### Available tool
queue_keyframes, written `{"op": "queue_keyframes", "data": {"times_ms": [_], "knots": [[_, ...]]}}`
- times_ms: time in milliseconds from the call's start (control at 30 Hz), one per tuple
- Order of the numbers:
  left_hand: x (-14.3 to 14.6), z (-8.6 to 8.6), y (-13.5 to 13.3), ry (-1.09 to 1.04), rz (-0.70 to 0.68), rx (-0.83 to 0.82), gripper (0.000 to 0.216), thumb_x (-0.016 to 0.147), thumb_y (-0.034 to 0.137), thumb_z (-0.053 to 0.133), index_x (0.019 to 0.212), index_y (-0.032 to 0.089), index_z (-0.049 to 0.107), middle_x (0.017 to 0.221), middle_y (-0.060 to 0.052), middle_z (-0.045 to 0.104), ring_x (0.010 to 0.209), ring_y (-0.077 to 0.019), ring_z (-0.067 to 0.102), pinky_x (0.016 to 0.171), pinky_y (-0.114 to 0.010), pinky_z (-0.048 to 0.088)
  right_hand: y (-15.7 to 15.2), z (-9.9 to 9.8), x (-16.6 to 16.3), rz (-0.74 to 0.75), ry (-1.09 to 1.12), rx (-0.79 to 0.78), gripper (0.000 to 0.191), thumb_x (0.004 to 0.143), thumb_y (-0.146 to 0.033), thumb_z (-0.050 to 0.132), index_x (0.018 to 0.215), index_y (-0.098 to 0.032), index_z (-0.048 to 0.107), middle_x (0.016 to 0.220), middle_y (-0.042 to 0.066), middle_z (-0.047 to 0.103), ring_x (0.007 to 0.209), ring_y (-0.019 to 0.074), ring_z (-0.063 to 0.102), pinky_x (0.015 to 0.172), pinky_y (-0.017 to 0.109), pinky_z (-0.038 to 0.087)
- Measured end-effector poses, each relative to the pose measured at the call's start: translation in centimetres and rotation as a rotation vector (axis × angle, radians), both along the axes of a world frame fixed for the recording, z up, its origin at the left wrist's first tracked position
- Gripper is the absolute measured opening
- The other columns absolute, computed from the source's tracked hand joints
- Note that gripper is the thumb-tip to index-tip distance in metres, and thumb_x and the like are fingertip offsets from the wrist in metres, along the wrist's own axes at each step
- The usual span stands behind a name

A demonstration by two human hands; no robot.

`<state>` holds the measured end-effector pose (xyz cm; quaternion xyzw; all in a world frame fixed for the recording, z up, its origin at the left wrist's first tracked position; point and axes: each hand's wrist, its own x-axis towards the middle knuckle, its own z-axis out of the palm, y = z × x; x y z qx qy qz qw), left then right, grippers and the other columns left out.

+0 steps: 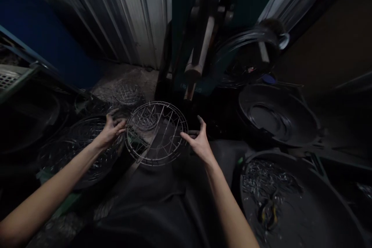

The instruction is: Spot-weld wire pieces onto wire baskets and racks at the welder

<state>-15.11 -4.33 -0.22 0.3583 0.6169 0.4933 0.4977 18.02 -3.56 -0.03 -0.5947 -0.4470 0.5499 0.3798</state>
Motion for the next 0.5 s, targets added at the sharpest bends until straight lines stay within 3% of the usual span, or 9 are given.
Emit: {"op": "queue_keyframes", "data": {"times_ms": [67,167,300,400,500], "knots": [[-0.9,-0.4,-1.3,-0.158,0.054,-0.091,0.063,0.068,0.033,0.075,0.12,0.024,0.042,0.086,0.001,0.061,0.073,-0.0098,0.064,0.069,-0.022,0.052,-1.7,-1.8,-0.3,-0.019,0.096,-0.07,0.117,0.052,-0.053,0.08,0.143,-0.024,0.013,0.081,0.001,0.063,0.071,0.0186,0.061,0.067,0.034,0.052],[-1.5,-1.7,-4.3,-0.379,0.018,-0.338,0.039,0.066,0.017,0.076,0.1,0.013,0.059,0.084,-0.003,0.067,0.078,-0.0097,0.065,0.077,-0.02,0.05,-5.0,-5.5,-0.3,-0.042,0.226,-0.173,0.117,0.051,-0.049,0.082,0.143,-0.026,0.013,0.082,0.001,0.065,0.077,0.0185,0.063,0.071,0.033,0.052],[-0.7,-3.9,-9.0,-0.491,-0.046,-0.524,0.033,0.061,0.014,0.079,0.091,0.009,0.066,0.083,-0.006,0.07,0.073,-0.0108,0.065,0.076,-0.021,0.05,-8.7,-9.9,0.9,-0.078,0.311,-0.255,0.11,0.057,-0.04,0.082,0.144,-0.03,0.015,0.092,0.001,0.065,0.087,0.0175,0.064,0.079,0.032,0.052],[0.3,-4.5,-11.0,-0.524,-0.071,-0.547,0.04,0.057,0.022,0.083,0.091,0.008,0.067,0.083,-0.009,0.071,0.073,-0.014,0.066,0.073,-0.024,0.051,-9.5,-11.1,1.7,-0.069,0.326,-0.278,0.111,0.057,-0.037,0.083,0.144,-0.032,0.014,0.095,0.002,0.066,0.087,0.0173,0.065,0.08,0.032,0.052],[1.0,-3.5,-11.3,-0.536,-0.094,-0.521,0.046,0.053,0.028,0.086,0.091,0.009,0.068,0.083,-0.007,0.07,0.072,-0.0119,0.065,0.072,-0.022,0.05,-9.2,-11.1,1.6,-0.037,0.341,-0.284,0.115,0.056,-0.037,0.083,0.145,-0.032,0.01,0.093,0.001,0.066,0.084,0.017,0.066,0.079,0.032,0.052]]}}
